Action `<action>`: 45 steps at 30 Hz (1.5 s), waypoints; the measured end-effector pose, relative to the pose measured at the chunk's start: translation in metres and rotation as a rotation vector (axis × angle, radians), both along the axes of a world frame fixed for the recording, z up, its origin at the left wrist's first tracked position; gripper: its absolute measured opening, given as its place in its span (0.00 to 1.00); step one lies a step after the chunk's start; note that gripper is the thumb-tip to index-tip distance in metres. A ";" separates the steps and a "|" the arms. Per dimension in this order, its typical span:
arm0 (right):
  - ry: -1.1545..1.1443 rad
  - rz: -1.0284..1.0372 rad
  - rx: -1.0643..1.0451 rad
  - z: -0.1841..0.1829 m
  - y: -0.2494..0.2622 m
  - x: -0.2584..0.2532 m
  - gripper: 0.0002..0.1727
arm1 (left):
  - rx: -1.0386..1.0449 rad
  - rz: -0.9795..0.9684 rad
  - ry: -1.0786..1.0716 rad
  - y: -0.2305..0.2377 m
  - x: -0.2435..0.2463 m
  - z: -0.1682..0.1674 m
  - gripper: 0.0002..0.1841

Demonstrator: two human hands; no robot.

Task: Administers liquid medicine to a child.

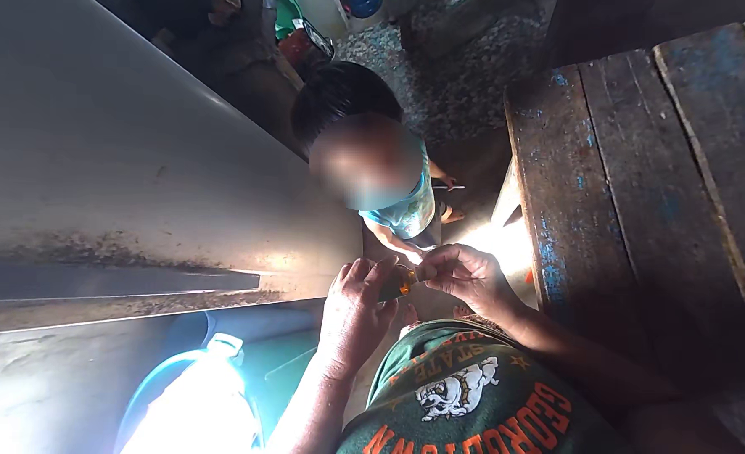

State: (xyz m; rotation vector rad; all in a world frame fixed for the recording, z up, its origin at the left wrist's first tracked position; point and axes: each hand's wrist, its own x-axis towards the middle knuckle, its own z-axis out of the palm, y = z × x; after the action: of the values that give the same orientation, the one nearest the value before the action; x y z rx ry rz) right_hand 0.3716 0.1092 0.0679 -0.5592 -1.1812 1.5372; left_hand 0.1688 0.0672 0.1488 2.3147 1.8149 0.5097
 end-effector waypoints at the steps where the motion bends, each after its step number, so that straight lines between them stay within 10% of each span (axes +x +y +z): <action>1: 0.000 -0.001 0.000 0.000 0.000 0.000 0.15 | -0.001 0.000 -0.001 0.000 0.000 0.000 0.25; 45: -0.026 0.054 -0.014 -0.001 -0.001 -0.010 0.17 | 0.017 0.014 0.032 -0.009 -0.009 0.003 0.27</action>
State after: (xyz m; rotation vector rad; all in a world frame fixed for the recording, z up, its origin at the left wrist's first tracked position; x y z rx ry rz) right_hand 0.3619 0.1080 0.0672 -0.5623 -1.2148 1.5893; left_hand 0.1599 0.0584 0.1522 2.3356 1.8489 0.4949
